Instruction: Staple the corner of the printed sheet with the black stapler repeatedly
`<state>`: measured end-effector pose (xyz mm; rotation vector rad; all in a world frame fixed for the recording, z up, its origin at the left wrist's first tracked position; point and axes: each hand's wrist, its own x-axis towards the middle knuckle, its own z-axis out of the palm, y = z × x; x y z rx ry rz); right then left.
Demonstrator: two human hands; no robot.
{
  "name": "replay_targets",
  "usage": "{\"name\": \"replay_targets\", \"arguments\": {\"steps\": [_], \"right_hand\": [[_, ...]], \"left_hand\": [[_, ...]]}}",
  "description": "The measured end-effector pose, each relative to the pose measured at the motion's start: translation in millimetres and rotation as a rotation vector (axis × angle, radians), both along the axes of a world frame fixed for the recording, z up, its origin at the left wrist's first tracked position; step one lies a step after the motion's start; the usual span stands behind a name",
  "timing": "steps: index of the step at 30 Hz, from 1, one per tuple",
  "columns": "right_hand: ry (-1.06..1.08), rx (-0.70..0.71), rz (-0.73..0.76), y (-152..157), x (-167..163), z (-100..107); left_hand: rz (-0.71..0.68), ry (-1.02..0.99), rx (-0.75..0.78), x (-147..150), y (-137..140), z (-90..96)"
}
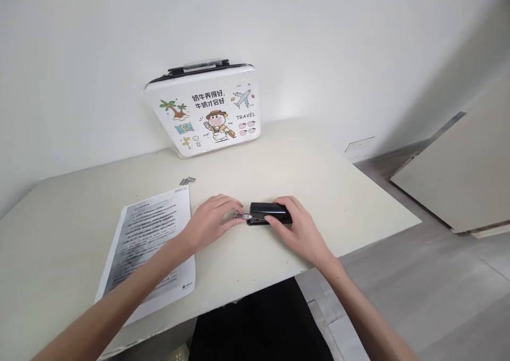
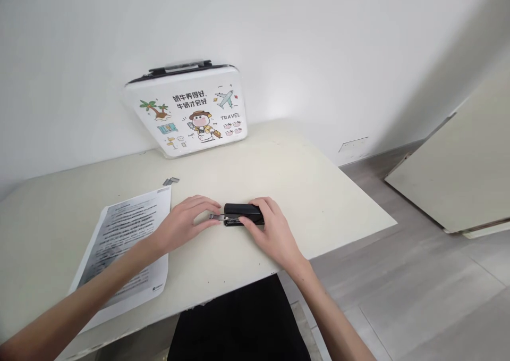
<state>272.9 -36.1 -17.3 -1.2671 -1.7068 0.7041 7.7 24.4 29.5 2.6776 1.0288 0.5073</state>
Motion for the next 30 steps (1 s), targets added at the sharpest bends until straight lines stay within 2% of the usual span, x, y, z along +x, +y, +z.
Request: {"name": "replay_targets", "arguments": {"steps": [7,14,21,30], "right_hand": [[-0.011,0.002,-0.008,0,0,0],[-0.019,0.006,-0.011,0,0,-1],[-0.015,-0.002,-0.01,-1,-1,0],[-0.019,0.021,-0.014,-1,-1,0]], "left_hand": [[0.047,-0.019,0.015,0,-6,-1.8],[0.082,-0.026,0.005,0,-11,5.7],[0.043,0.078,0.15,1,-12,7.5],[0.002,0.096,0.155,2,-8,7.8]]}}
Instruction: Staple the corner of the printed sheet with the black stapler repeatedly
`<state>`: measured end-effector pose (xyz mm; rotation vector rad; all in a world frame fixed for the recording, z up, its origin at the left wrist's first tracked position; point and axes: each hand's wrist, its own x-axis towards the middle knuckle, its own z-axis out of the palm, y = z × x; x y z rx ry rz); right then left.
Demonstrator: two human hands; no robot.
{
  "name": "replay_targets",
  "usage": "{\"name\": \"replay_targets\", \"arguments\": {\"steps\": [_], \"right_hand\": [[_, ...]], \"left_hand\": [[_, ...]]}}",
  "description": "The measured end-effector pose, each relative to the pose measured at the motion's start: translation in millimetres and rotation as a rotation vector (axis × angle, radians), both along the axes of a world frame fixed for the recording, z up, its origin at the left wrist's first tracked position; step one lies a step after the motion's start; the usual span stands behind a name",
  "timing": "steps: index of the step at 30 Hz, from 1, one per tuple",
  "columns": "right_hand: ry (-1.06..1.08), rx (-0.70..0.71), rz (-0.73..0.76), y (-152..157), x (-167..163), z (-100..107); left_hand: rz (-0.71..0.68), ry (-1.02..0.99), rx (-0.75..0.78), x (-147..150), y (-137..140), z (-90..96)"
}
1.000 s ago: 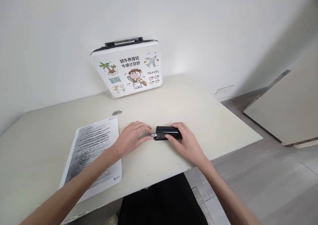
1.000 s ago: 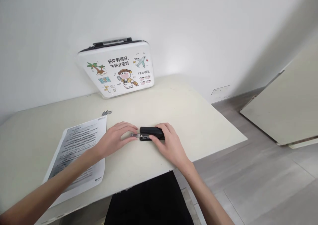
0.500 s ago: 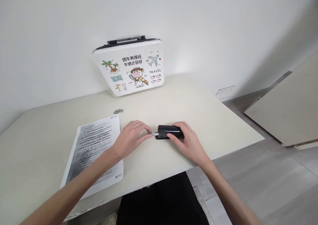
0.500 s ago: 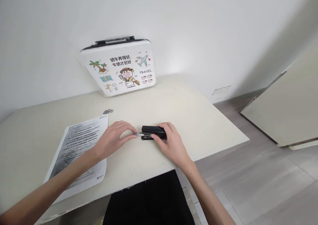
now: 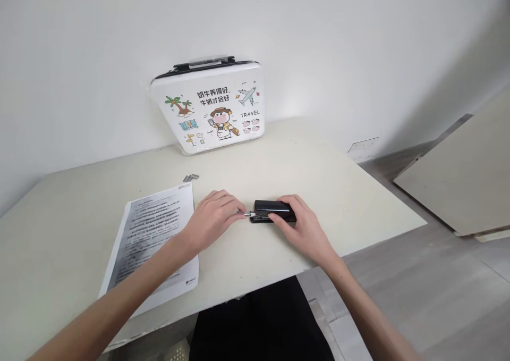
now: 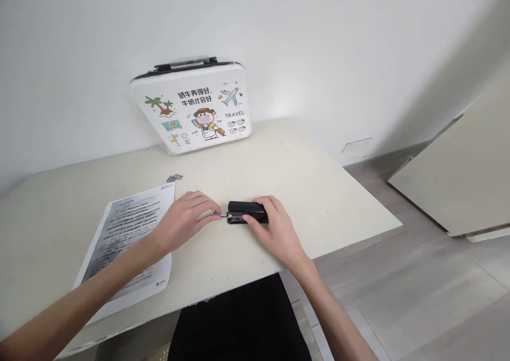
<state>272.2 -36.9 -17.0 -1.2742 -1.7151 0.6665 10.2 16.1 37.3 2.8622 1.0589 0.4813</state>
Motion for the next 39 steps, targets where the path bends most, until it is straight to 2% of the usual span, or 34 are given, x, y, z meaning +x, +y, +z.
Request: {"name": "replay_targets", "arguments": {"steps": [9,13,18,23,29,32,35,37,39], "right_hand": [[-0.02,0.006,-0.01,0,1,-1],[-0.017,0.002,-0.007,0,2,-1],[-0.007,-0.018,0.0,0,2,1],[0.034,-0.027,0.039,2,3,-1],[0.05,-0.025,0.161,4,7,0],[0.059,-0.021,0.166,4,6,1],[0.068,-0.029,0.151,3,5,0],[0.072,-0.033,0.142,2,4,-1],[0.074,-0.041,0.133,2,3,-2]], "left_hand": [[-0.014,0.083,0.073,6,0,0.6],[-0.008,0.08,0.034,9,-2,-1.0],[0.089,-0.085,-0.139,-10,0,-5.9],[0.038,-0.224,-0.431,-28,12,-9.3],[-0.055,-0.259,-0.568,-5,26,-14.6],[-0.095,-0.234,-0.539,10,29,-18.3],[-0.114,-0.188,-0.426,12,25,-21.1],[-0.107,-0.132,-0.364,2,21,-20.8],[-0.034,-0.105,-0.32,-20,18,-18.8]]}}
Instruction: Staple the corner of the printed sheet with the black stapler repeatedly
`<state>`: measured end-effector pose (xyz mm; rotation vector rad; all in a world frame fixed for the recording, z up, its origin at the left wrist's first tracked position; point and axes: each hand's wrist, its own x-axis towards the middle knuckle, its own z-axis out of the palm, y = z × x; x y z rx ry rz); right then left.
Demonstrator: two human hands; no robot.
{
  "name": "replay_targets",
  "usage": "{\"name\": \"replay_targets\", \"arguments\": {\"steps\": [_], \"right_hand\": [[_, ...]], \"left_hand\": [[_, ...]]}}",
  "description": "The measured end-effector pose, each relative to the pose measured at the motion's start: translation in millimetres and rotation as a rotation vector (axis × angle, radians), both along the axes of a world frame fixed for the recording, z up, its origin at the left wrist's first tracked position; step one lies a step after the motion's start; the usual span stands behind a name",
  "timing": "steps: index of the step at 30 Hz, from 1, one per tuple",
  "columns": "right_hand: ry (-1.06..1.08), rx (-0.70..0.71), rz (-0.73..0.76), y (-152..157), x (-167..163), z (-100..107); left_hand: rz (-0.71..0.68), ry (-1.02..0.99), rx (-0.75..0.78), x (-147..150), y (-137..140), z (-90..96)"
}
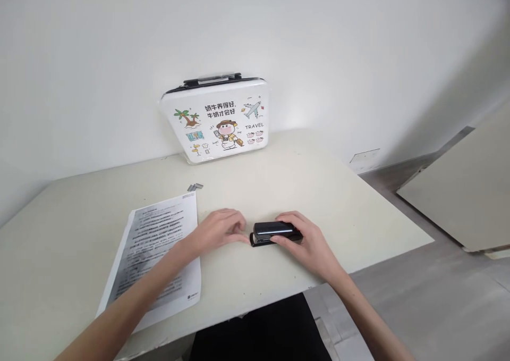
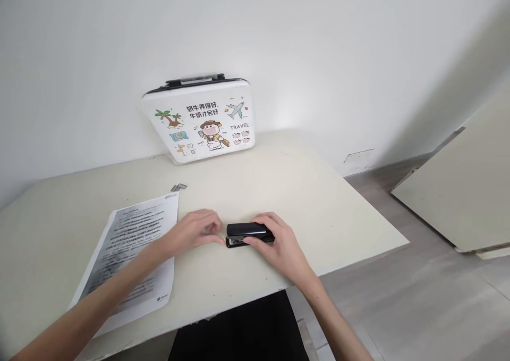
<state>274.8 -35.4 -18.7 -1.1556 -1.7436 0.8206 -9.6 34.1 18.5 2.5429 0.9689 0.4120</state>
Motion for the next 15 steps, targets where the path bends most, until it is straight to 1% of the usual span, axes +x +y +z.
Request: {"name": "replay_targets", "arguments": {"steps": [1,2,4,5,6,7,9,11,13,15], "right_hand": [[-0.001,-0.009,-0.003,0,0,0],[-0.004,-0.018,-0.004,-1,-1,0],[-0.011,-0.034,-0.004,-2,-1,0],[-0.015,-0.035,-0.003,-3,-1,0],[-0.017,-0.033,-0.003,-3,-1,0],[-0.018,-0.029,-0.004,-3,-2,0],[-0.021,-0.024,-0.007,-4,-2,0],[-0.03,-0.025,-0.01,-4,-3,0],[-0.04,-0.032,-0.013,-5,-4,0],[-0.041,-0.037,-0.013,-5,-4,0]], "left_hand": [[0.08,0.008,0.02,-16,1,1.3],[0.206,-0.004,0.057,-35,3,2.5],[0.534,0.016,0.15,-79,11,4.0],[0.689,0.036,0.228,-101,16,3.9],[0.787,0.082,0.295,-122,21,3.0],[0.849,0.132,0.34,-141,25,1.3],[0.892,0.214,0.329,-166,29,-4.1],[0.891,0.222,0.298,-172,25,-10.8],[0.871,0.163,0.275,-161,15,-16.6],[0.821,0.086,0.234,-139,1,-20.2]]}}
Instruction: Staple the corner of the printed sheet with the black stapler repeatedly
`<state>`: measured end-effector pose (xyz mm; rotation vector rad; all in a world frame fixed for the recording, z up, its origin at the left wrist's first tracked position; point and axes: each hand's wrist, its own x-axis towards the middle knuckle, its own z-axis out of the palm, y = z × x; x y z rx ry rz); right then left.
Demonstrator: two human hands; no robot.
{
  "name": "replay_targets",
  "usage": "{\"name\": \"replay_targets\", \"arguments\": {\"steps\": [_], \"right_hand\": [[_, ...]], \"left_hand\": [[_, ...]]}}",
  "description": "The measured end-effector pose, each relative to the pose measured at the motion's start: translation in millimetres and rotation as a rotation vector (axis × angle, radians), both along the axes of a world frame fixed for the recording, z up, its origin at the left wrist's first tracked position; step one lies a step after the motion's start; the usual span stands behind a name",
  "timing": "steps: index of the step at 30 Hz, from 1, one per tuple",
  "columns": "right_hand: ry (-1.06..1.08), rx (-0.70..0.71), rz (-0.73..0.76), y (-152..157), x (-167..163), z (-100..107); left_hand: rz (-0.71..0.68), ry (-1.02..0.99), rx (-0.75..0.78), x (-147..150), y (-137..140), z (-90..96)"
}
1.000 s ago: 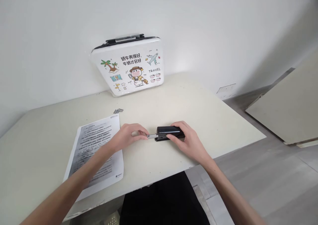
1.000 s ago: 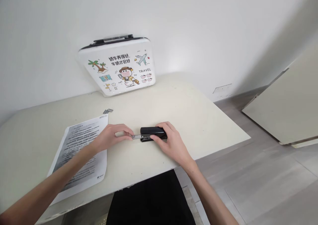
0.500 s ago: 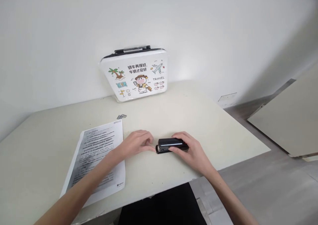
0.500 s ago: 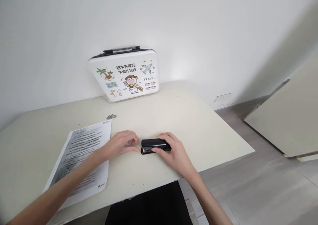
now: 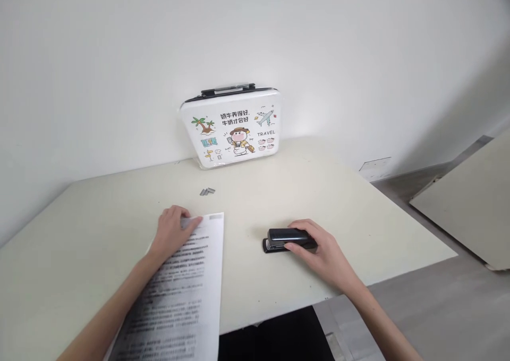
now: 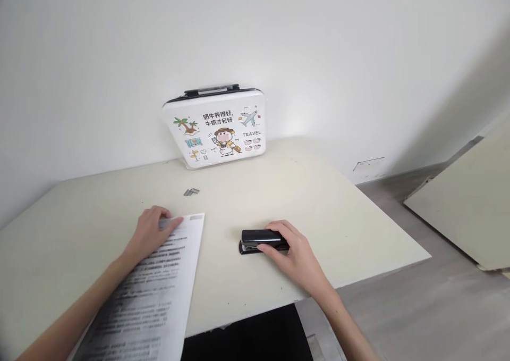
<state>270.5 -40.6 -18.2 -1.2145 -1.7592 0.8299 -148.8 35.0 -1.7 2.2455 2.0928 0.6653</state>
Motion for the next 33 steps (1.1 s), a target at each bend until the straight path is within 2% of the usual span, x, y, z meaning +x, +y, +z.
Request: {"name": "replay_targets", "arguments": {"steps": [7,16,21,24,27,30,33], "right_hand": [[0.017,-0.042,0.007,-2,-2,4],[-0.014,-0.022,-0.01,-2,-3,3],[-0.058,0.014,-0.012,2,-3,0],[-0.107,0.01,0.033,5,1,7],[-0.133,-0.101,0.026,11,3,18],[-0.176,-0.192,-0.063,21,-4,29],[-0.273,-0.175,-0.089,33,-17,37]], "left_hand": [[-0.212,-0.169,-0.073,79,-34,-0.9],[-0.255,-0.257,-0.089,124,-51,-7.4],[-0.267,-0.271,-0.069,131,-57,-2.7],[-0.454,-0.272,-0.057,120,-60,7.5],[-0.697,-0.218,-0.137,109,-69,14.1],[-0.778,-0.123,-0.163,107,-81,11.1],[-0.798,-0.04,-0.138,117,-90,2.6]]}}
